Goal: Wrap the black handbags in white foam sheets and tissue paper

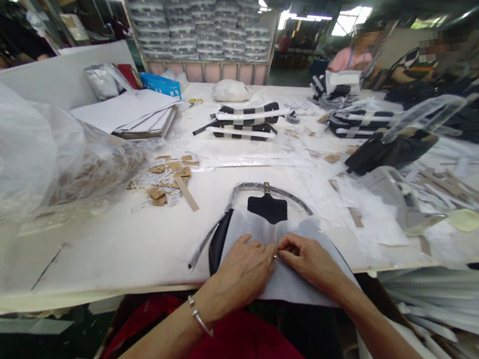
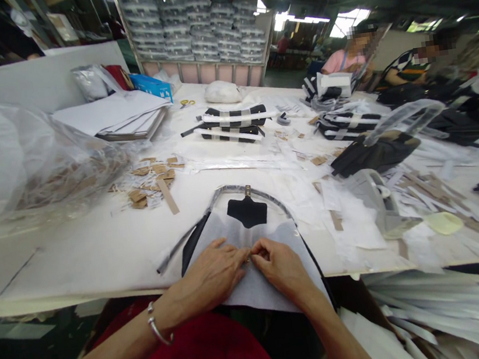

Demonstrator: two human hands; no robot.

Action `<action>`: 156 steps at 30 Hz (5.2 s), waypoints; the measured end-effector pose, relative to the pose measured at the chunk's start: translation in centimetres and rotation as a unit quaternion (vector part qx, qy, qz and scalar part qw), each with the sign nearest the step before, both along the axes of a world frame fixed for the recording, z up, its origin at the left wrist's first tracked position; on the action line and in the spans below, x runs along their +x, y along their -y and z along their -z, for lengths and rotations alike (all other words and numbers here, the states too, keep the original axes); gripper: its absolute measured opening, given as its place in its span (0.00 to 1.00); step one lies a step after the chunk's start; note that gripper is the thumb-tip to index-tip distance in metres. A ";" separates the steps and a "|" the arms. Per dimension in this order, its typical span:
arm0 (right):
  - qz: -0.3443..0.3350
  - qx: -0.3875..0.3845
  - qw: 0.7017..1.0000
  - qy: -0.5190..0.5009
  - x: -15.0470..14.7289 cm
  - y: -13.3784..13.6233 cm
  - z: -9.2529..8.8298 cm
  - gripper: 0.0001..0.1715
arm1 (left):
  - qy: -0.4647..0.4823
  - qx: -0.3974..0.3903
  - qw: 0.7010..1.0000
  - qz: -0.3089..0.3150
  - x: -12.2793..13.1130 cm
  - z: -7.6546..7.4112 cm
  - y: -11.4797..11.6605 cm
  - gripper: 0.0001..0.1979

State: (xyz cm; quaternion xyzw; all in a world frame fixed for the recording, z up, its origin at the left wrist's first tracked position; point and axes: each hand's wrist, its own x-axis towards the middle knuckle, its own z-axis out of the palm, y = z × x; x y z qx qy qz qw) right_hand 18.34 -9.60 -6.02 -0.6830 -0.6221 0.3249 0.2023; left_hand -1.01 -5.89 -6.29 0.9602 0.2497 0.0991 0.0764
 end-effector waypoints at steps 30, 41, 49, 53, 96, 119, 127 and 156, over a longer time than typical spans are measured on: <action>-0.101 0.129 0.975 0.150 -0.7 -4.0 -0.5 0.23 | -0.038 0.089 0.995 0.000 -0.2 -0.8 -1.2 0.32; -0.183 -0.020 0.982 0.050 1.2 -3.4 -3.5 0.30 | -0.035 -0.015 0.999 0.002 -0.2 -2.2 -1.9 0.16; -0.221 0.100 0.943 0.227 1.2 -0.7 -2.1 0.40 | -0.037 -0.015 0.998 -0.041 0.7 -1.4 -1.8 0.10; -0.198 0.202 0.909 0.304 0.8 0.4 1.0 0.41 | -0.038 0.051 0.997 -0.036 1.3 0.5 -0.8 0.10; -0.136 0.215 0.918 0.303 1.4 2.9 3.7 0.37 | -0.009 0.095 0.993 -0.064 1.2 2.7 -3.3 0.32; -0.050 0.036 0.994 0.091 4.2 -7.1 -1.9 0.23 | 0.015 0.055 0.996 -0.063 0.9 3.3 -3.1 0.34; 0.046 0.055 0.974 0.215 2.3 -16.0 0.3 0.41 | 0.003 0.042 0.997 -0.062 0.9 3.1 -3.2 0.34; -0.123 0.314 0.935 0.112 -0.1 -4.0 1.7 0.14 | 0.106 0.010 0.993 -0.059 0.7 2.5 -2.9 0.22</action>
